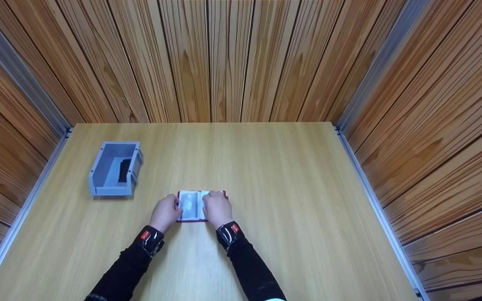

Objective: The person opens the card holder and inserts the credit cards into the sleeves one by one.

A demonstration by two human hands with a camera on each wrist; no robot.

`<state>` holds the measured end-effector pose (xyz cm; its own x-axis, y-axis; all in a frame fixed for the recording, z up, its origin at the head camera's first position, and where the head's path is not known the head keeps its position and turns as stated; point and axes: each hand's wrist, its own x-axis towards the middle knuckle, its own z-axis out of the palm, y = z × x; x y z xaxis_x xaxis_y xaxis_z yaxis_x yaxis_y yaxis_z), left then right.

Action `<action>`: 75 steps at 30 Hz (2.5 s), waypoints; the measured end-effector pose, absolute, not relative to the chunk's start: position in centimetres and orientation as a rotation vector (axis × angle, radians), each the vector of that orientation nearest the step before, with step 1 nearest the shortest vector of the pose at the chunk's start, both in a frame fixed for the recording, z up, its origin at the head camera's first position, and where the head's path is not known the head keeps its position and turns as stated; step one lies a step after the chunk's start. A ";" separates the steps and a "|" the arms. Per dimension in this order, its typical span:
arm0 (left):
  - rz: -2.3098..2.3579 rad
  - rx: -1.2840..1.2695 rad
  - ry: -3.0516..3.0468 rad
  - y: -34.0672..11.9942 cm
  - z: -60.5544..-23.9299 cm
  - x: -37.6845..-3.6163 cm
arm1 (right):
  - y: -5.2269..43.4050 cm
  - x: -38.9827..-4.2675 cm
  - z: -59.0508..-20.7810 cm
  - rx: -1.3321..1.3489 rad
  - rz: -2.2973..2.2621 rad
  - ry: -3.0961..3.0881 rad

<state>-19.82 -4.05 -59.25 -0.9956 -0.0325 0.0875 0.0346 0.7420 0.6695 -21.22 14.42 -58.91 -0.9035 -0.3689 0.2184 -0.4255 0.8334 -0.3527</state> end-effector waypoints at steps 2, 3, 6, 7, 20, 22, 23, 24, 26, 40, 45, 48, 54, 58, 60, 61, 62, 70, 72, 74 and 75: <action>-1.095 0.019 -2.866 -4.0 -59.2 -19.8 | 14.2 -21.2 -58.9 0.645 0.587 -2.867; -1.091 0.026 -2.875 -4.0 -59.2 -19.9 | 14.1 -21.2 -59.0 0.654 0.581 -2.864; -1.073 0.038 -2.887 -4.0 -59.2 -20.0 | 13.8 -21.1 -59.1 0.690 0.568 -2.844; -1.069 0.043 -2.890 -4.0 -59.2 -20.0 | 13.8 -21.1 -59.1 0.703 0.567 -2.837; -1.115 0.094 -2.914 -4.2 -59.1 -20.1 | 12.8 -20.9 -59.0 0.748 0.520 -2.862; -1.107 0.080 -2.906 -4.3 -59.2 -20.1 | 12.8 -20.9 -59.1 0.749 0.520 -2.854; -1.102 0.071 -2.903 -4.3 -59.2 -20.1 | 12.8 -20.9 -59.2 0.752 0.515 -2.846; -1.095 0.061 -2.900 -4.4 -59.2 -20.1 | 12.8 -21.0 -59.2 0.757 0.507 -2.834; -1.082 0.043 -2.895 -4.5 -59.2 -20.1 | 12.8 -21.0 -59.3 0.763 0.499 -2.821; -1.208 0.164 -2.630 -8.4 -54.6 -21.5 | 12.9 -21.1 -59.2 0.744 0.499 -2.856; -1.264 0.260 -2.519 -10.9 -53.2 -22.2 | 12.8 -21.0 -59.1 0.724 0.485 -2.875; -1.286 0.328 -2.441 -12.5 -52.9 -22.4 | 12.7 -20.9 -59.1 0.733 0.485 -2.880; -1.266 0.493 -2.318 -15.3 -53.0 -22.8 | 12.7 -20.9 -59.0 0.745 0.483 -2.876; -1.264 0.585 -2.358 -16.8 -53.6 -23.5 | 12.7 -20.9 -59.1 0.741 0.479 -2.871; -1.253 0.605 -2.399 -17.5 -53.9 -23.9 | 12.7 -20.9 -59.1 0.736 0.481 -2.870; -1.252 0.612 -2.424 -17.8 -54.1 -24.0 | 12.7 -20.9 -59.2 0.738 0.484 -2.865; -1.244 0.614 -2.449 -18.0 -54.2 -24.2 | 12.6 -20.9 -59.2 0.740 0.489 -2.861; -1.139 0.593 -2.583 -19.0 -54.9 -25.8 | 12.7 -20.9 -59.2 0.720 0.527 -2.887; -1.140 0.611 -2.593 -18.9 -55.1 -26.1 | 12.7 -20.9 -59.2 0.721 0.525 -2.891; -1.123 0.617 -2.599 -18.9 -55.3 -26.3 | 12.7 -21.0 -59.2 0.725 0.520 -2.894; -1.112 0.619 -2.602 -18.9 -55.3 -26.4 | 12.7 -21.0 -59.2 0.727 0.520 -2.898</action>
